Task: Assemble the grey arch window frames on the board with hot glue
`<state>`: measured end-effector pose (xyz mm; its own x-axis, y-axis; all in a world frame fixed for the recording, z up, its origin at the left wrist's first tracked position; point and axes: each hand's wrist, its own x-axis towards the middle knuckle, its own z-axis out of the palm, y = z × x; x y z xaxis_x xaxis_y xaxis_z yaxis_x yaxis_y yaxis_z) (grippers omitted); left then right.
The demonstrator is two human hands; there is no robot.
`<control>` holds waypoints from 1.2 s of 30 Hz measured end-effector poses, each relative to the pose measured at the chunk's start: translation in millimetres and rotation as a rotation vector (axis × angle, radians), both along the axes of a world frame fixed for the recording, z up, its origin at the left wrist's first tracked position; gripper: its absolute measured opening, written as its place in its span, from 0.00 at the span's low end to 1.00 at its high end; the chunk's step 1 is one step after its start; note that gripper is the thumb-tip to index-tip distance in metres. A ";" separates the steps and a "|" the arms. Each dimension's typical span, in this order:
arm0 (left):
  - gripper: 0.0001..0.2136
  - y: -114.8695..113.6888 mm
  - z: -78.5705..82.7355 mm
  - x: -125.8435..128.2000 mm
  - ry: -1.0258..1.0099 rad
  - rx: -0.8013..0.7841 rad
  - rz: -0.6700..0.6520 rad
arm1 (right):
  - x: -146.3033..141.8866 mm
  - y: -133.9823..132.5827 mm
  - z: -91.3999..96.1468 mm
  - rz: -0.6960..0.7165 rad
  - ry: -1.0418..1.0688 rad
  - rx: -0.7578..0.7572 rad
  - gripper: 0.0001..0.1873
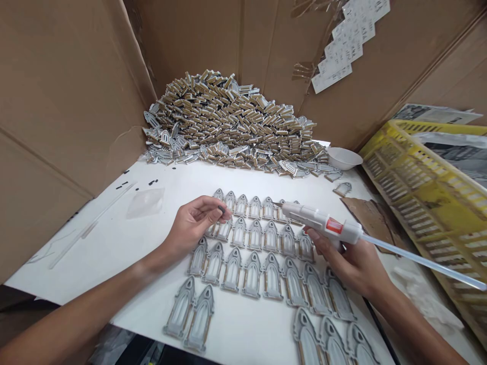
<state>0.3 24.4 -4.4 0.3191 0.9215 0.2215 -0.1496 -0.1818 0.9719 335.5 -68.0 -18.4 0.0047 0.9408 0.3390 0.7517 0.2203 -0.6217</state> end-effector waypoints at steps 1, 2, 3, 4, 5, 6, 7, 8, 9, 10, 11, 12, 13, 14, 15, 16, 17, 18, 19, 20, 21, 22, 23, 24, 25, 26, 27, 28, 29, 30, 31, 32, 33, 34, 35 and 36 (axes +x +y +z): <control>0.09 1.0 -0.3 0.4 -0.020 -0.037 -0.007 | 0.0 0.0 0.2 0.004 -0.003 0.006 0.27; 0.11 1.7 -0.4 0.9 -0.039 -0.074 -0.019 | 0.0 0.0 0.4 0.007 -0.009 0.008 0.27; 0.13 2.2 -0.3 1.5 -0.057 -0.111 -0.036 | 0.1 0.0 0.6 0.008 -0.015 0.009 0.27; 0.14 2.4 0.1 2.2 -0.074 -0.147 -0.055 | 0.2 -0.2 0.6 0.010 -0.021 0.011 0.27; 0.15 2.4 0.7 2.8 -0.091 -0.182 -0.076 | 0.5 -0.3 0.5 0.013 -0.025 0.012 0.27; 0.16 2.2 1.4 3.3 -0.107 -0.214 -0.097 | 0.7 -0.6 0.4 0.017 -0.026 0.013 0.26; 0.16 2.0 2.1 3.7 -0.123 -0.243 -0.116 | 1.1 -0.9 0.2 0.019 -0.024 0.014 0.26; 0.15 1.8 2.7 4.0 -0.138 -0.269 -0.133 | 1.4 -1.2 0.1 0.017 -0.020 0.013 0.25; 0.15 1.6 3.1 4.0 -0.151 -0.291 -0.148 | 1.7 -1.6 0.0 0.013 -0.017 0.013 0.25; 0.15 1.6 3.3 3.9 -0.163 -0.310 -0.160 | 2.0 -2.0 0.1 0.008 -0.017 0.013 0.25; 0.14 1.6 3.3 3.7 -0.173 -0.325 -0.171 | 2.3 -2.4 0.3 0.002 -0.019 0.014 0.25; 0.14 1.7 3.2 3.4 -0.181 -0.338 -0.179 | 2.5 -2.6 0.6 -0.003 -0.022 0.018 0.25; 0.14 1.8 2.9 3.0 -0.189 -0.348 -0.186 | 2.6 -2.8 1.0 -0.005 -0.026 0.021 0.25; 0.14 2.0 2.4 2.8 -0.195 -0.356 -0.192 | 2.6 -2.8 1.6 -0.007 -0.028 0.024 0.25; 0.14 2.1 2.0 2.6 -0.202 -0.361 -0.195 | 2.4 -2.8 2.2 -0.008 -0.028 0.025 0.26; 0.14 2.2 1.6 2.4 -0.207 -0.364 -0.198 | 2.2 -2.6 2.8 -0.010 -0.027 0.024 0.26; 0.14 2.3 1.2 2.4 -0.211 -0.366 -0.201 | 2.0 -2.5 3.5 -0.012 -0.027 0.021 0.27; 0.14 2.3 0.8 2.4 -0.214 -0.368 -0.204 | 1.7 -2.3 4.0 -0.012 -0.027 0.017 0.28; 0.14 2.3 0.5 2.4 -0.215 -0.368 -0.207 | 1.5 -2.3 4.5 -0.013 -0.029 0.013 0.29; 0.14 2.3 0.3 2.5 -0.215 -0.367 -0.210 | 1.3 -2.2 4.8 -0.014 -0.033 0.011 0.30; 0.14 2.3 0.1 2.6 -0.213 -0.364 -0.213 | 1.3 -2.3 4.9 -0.014 -0.039 0.009 0.30; 0.14 2.3 0.0 2.6 -0.212 -0.360 -0.216 | 1.3 -2.5 4.8 -0.013 -0.045 0.010 0.30; 0.14 2.3 -0.1 2.6 -0.210 -0.356 -0.218 | 1.5 -2.7 4.5 -0.011 -0.050 0.013 0.30; 0.14 2.2 -0.2 2.5 -0.209 -0.351 -0.220 | 1.7 -2.9 4.1 -0.008 -0.052 0.018 0.29; 0.14 2.3 -0.2 2.5 -0.208 -0.346 -0.221 | 2.0 -3.2 3.6 -0.006 -0.051 0.022 0.29; 0.14 2.3 -0.2 2.3 -0.207 -0.342 -0.221 | 2.4 -3.4 3.1 -0.004 -0.049 0.026 0.29; 0.14 2.4 -0.2 2.2 -0.205 -0.338 -0.221 | 2.7 -3.6 2.6 -0.004 -0.048 0.025 0.29; 0.14 2.4 -0.2 2.1 -0.203 -0.334 -0.220 | 3.0 -3.7 2.3 -0.006 -0.048 0.022 0.28; 0.14 2.6 -0.2 2.0 -0.201 -0.331 -0.221 | 3.1 -3.7 2.2 -0.009 -0.047 0.014 0.28; 0.14 2.7 -0.2 1.9 -0.199 -0.328 -0.221 | 3.0 -3.6 2.3 -0.015 -0.044 0.006 0.29; 0.14 2.8 -0.3 1.9 -0.197 -0.325 -0.221 | 2.7 -3.6 2.6 -0.021 -0.041 0.000 0.29; 0.14 2.8 -0.3 2.0 -0.196 -0.322 -0.222 | 2.3 -3.6 3.1 -0.025 -0.038 -0.004 0.29; 0.14 2.8 -0.3 2.1 -0.196 -0.320 -0.222 | 1.7 -3.6 3.7 -0.026 -0.034 -0.004 0.30; 0.14 2.8 -0.2 2.3 -0.197 -0.317 -0.222 | 1.0 -3.7 4.3 -0.025 -0.032 -0.002 0.30; 0.14 2.6 -0.1 2.5 -0.197 -0.316 -0.223 | 0.3 -4.0 5.0 -0.021 -0.029 -0.001 0.30; 0.14 2.5 0.2 2.7 -0.197 -0.315 -0.224 | -0.4 -4.4 5.6 -0.017 -0.024 -0.002 0.30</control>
<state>3.0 26.9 -4.2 0.4982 0.8669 0.0176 -0.3403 0.1768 0.9236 335.1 -72.4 -12.8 0.0124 0.9412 0.3377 0.7703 0.2063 -0.6034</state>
